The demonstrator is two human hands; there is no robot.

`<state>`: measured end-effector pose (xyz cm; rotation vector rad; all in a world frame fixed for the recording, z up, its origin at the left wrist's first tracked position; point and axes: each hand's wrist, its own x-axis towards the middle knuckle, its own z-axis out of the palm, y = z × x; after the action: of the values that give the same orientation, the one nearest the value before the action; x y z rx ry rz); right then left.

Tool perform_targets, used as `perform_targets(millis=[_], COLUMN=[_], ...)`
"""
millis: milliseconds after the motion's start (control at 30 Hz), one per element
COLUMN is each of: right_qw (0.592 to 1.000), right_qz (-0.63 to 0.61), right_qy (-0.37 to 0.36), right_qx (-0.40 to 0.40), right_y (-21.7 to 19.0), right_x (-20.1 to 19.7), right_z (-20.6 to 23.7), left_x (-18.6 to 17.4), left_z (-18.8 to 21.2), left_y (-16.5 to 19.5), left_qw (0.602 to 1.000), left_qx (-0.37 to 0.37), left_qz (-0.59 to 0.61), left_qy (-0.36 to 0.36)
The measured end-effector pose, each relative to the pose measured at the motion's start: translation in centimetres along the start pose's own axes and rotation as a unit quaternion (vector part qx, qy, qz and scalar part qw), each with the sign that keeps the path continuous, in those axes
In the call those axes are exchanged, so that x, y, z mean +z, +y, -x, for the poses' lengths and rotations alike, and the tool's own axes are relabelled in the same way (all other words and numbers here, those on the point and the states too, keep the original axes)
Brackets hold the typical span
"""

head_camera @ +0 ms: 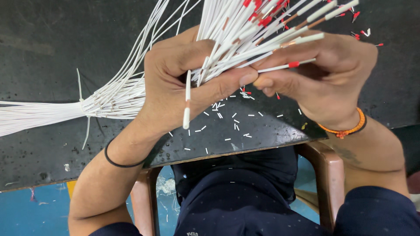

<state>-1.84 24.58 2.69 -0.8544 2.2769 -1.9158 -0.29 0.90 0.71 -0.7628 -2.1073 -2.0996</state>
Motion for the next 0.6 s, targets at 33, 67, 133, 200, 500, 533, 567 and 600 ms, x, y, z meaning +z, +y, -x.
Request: perform_targets(millis=[33, 67, 133, 200, 500, 533, 567, 600], right_qw=[0.999, 0.997, 0.993, 0.99, 0.984, 0.983, 0.982, 0.985], right_qz=[-0.033, -0.068, -0.114, -0.133, -0.15, -0.155, -0.16, -0.138], right_qy=[0.006, 0.008, 0.017, 0.028, 0.087, 0.096, 0.097, 0.096], right_qx=[0.014, 0.024, 0.03, 0.031, 0.029, 0.014, -0.027, -0.037], right_y=[0.2, 0.5, 0.9, 1.1, 2.4, 2.8, 3.5, 3.7], right_x=[0.1, 0.1, 0.2, 0.3, 0.3, 0.3, 0.6, 0.3], right_z=[0.1, 0.0, 0.2, 0.5, 1.2, 1.3, 1.1, 1.2], left_x=[0.0, 0.1, 0.1, 0.1, -0.8, -0.9, -0.9, -0.9], left_z=[0.0, 0.0, 0.0, 0.1, 0.0, 0.0, 0.0, 0.0], left_y=[0.0, 0.0, 0.0, 0.1, -0.3, -0.3, -0.4, -0.5], left_qw=[1.0, 0.999, 0.999, 0.999, 0.998, 0.997, 0.996, 0.995], left_qx=[-0.014, -0.027, -0.035, -0.007, 0.023, 0.025, 0.026, 0.025], left_qz=[0.011, 0.023, 0.037, 0.04, 0.022, 0.027, 0.032, 0.044], left_qy=[0.003, 0.006, 0.007, 0.002, -0.053, -0.064, -0.076, -0.082])
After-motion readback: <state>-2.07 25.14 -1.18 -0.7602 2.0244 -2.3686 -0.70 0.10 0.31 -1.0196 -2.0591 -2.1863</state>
